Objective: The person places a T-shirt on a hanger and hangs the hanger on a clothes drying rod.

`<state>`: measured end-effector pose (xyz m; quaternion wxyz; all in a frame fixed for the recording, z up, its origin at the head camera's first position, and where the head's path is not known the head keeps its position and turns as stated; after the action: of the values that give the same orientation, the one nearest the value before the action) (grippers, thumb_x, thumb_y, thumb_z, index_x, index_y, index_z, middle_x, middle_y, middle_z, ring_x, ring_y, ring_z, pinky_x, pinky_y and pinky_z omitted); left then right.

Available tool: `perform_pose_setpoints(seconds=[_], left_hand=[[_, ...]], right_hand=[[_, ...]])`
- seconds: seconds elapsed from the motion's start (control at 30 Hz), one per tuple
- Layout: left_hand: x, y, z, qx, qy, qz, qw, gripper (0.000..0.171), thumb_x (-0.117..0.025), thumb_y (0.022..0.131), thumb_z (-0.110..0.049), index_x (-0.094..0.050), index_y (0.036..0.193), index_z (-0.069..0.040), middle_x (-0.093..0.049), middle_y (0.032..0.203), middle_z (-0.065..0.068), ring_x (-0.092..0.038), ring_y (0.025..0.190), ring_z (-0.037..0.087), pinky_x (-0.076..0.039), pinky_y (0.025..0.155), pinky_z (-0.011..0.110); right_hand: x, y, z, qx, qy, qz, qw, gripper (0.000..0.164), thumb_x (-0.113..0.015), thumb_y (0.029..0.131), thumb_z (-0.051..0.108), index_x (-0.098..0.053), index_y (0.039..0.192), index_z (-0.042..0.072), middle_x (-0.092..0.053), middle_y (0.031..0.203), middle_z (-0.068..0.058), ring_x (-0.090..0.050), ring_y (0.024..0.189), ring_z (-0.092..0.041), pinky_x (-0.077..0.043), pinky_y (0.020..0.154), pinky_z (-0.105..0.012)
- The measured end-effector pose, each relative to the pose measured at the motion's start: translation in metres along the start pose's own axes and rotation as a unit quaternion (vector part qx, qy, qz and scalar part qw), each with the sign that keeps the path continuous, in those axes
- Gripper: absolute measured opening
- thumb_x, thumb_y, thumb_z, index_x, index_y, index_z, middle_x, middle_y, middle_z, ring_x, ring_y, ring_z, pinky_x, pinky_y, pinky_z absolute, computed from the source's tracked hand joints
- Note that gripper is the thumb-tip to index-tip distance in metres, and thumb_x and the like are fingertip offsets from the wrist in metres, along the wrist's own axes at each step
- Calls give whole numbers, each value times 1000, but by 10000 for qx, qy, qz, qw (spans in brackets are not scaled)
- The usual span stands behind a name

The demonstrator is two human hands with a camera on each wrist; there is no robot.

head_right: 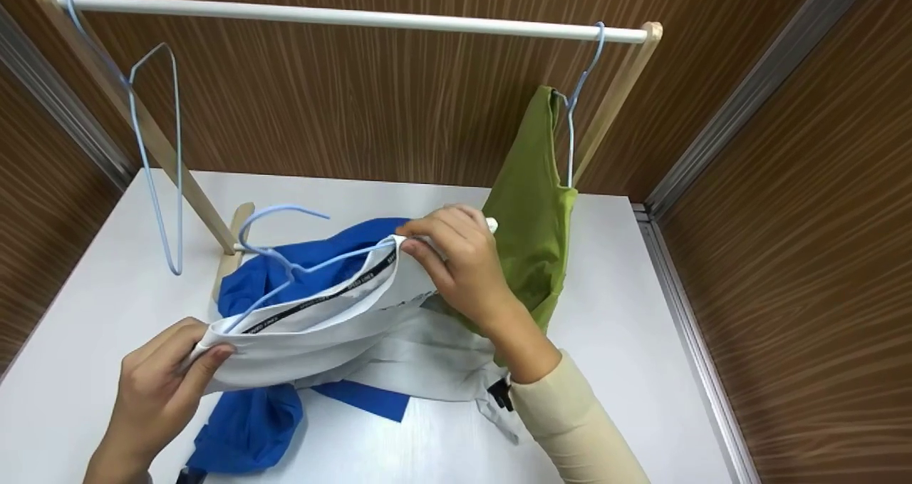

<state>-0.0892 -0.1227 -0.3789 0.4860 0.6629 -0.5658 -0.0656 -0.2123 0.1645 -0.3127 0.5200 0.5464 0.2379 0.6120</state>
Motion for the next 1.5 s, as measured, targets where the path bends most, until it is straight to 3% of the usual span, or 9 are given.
perform_pose_setpoints(seconds=[0.23, 0.53, 0.77, 1.0, 1.13, 1.23, 1.33, 1.4, 1.5], left_hand=[[-1, 0, -2, -25, 0, 81, 10000, 15, -70, 80, -9, -64, 94, -12, -56, 82, -10, -47, 66, 3, -40, 58, 15], [-1, 0, -3, 119, -17, 258, 9996, 21, -72, 79, -10, -63, 98, -16, -55, 84, -13, -48, 67, 1, -40, 58, 14], [0, -4, -6, 493, 230, 899, 9945, 29, -73, 80, -22, -62, 106, -21, -57, 93, -19, -52, 72, -2, -46, 60, 16], [-9, 1, -22, 365, 449, 1287, 9900, 57, -72, 78, -37, -51, 130, -28, -49, 108, -15, -46, 82, 0, -44, 62, 20], [-13, 4, -34, 362, -221, 1327, 9902, 36, -68, 83, -24, -56, 118, -23, -50, 106, -12, -47, 83, 1, -44, 64, 18], [-13, 7, -44, 582, -1722, 1677, 9689, 24, -65, 86, -9, -56, 106, -17, -50, 103, -5, -46, 78, 5, -42, 60, 19], [-13, 11, -54, 947, -3215, 2119, 9180, 24, -62, 86, -2, -53, 107, -9, -46, 104, 5, -45, 81, 14, -40, 58, 24], [-13, 14, -60, 1120, -3822, 2280, 8885, 25, -59, 86, 2, -50, 108, -5, -44, 105, 9, -45, 87, 20, -42, 62, 27], [-13, 17, -66, 1206, -4152, 2373, 8699, 26, -58, 86, 5, -49, 109, -3, -43, 108, 12, -44, 93, 24, -43, 67, 29]], right_hand=[[-3, 0, -2, 59, -211, 342, 9992, 34, -51, 94, 33, -68, 92, 5, -63, 85, -4, -53, 79, -20, -35, 75, -38], [-6, 3, 4, 296, -271, 204, 9990, 15, -61, 88, 18, -68, 81, 6, -62, 75, 0, -53, 71, -18, -36, 69, -36], [-2, 8, 8, 194, -119, -1, 9997, 17, -60, 88, 18, -66, 79, 4, -62, 75, -4, -54, 74, -21, -35, 76, -40], [-6, 7, 6, 306, 132, 171, 9993, 18, -61, 88, 19, -64, 78, 5, -59, 75, -3, -53, 73, -19, -34, 79, -41], [-6, 5, 5, 320, 35, 56, 9995, 19, -61, 88, 21, -64, 77, 7, -60, 75, -2, -52, 75, -21, -33, 81, -42], [-6, 5, 5, 246, -229, -64, 9994, 25, -58, 90, 29, -68, 82, 6, -63, 79, -3, -52, 79, -24, -32, 83, -46], [-6, -2, -6, -12, -544, -93, 9985, 35, -55, 90, 40, -69, 91, 8, -64, 86, -3, -52, 86, -24, -30, 87, -47], [-6, -8, -16, -227, -712, -29, 9972, 41, -53, 89, 47, -68, 92, 9, -62, 85, 0, -50, 87, -22, -30, 86, -44], [-4, -15, -31, -526, -920, 48, 9944, 48, -49, 87, 55, -62, 85, 9, -54, 77, 2, -45, 81, -19, -29, 79, -40]])
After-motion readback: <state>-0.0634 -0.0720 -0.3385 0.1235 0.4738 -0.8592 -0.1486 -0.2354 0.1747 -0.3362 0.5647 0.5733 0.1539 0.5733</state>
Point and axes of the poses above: each hand's wrist, its own y-axis towards the middle knuckle, its own x-axis out of the back of the hand, z = x × y, the point moved 3 cm from there along y, towards the middle knuckle
